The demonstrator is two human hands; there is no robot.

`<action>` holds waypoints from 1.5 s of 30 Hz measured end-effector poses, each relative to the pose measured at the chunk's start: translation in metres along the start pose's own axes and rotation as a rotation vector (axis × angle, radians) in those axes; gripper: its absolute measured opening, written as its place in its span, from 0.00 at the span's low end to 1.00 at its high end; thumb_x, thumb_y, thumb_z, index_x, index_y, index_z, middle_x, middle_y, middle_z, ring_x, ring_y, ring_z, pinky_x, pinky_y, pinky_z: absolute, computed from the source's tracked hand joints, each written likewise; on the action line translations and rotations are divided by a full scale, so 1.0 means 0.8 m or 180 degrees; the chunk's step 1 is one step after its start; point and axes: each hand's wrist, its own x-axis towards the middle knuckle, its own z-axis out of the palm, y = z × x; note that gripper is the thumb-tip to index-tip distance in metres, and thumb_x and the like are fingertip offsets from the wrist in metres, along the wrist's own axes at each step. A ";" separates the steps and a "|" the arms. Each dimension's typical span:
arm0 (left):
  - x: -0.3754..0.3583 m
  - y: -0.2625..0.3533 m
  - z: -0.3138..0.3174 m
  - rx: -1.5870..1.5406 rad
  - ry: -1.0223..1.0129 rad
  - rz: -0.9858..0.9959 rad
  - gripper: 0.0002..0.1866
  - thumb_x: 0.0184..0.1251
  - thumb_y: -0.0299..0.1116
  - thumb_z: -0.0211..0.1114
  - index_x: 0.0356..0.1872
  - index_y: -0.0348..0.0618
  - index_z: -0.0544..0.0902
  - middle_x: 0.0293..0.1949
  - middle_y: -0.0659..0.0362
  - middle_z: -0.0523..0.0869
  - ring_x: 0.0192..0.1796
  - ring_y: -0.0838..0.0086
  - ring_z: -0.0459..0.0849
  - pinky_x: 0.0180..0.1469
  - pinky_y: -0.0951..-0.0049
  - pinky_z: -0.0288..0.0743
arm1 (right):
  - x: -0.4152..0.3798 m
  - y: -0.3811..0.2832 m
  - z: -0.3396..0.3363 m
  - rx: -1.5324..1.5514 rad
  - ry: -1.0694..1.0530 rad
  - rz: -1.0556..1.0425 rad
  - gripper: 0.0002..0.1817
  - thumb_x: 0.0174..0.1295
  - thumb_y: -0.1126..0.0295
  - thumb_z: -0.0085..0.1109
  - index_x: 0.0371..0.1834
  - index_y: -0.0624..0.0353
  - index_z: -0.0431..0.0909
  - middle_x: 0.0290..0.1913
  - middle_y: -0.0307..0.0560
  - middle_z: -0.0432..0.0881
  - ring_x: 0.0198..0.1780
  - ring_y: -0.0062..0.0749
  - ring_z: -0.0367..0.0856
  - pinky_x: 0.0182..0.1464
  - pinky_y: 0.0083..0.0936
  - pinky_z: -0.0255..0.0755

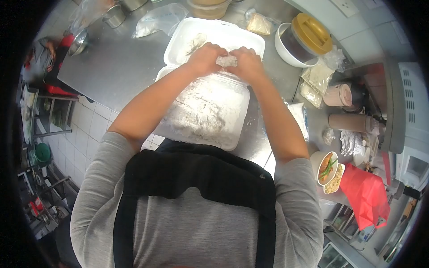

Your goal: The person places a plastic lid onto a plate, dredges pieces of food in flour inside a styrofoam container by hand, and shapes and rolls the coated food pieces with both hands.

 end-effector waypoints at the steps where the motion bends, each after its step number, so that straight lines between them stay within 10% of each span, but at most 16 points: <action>1: 0.001 0.001 0.001 0.0099 -0.0037 -0.0022 0.20 0.51 0.31 0.72 0.49 0.51 0.84 0.47 0.58 0.82 0.56 0.60 0.78 0.59 0.61 0.75 | 0.000 -0.003 -0.001 0.0000 -0.0084 0.0024 0.25 0.49 0.58 0.74 0.51 0.52 0.83 0.50 0.45 0.82 0.55 0.44 0.76 0.57 0.39 0.72; 45: 0.006 0.017 -0.003 0.1113 -0.0393 -0.0113 0.13 0.59 0.41 0.69 0.46 0.58 0.87 0.48 0.66 0.83 0.60 0.70 0.75 0.63 0.48 0.60 | 0.002 -0.013 -0.018 -0.0564 -0.0562 -0.0118 0.21 0.53 0.54 0.70 0.49 0.45 0.85 0.47 0.37 0.82 0.55 0.36 0.75 0.56 0.42 0.64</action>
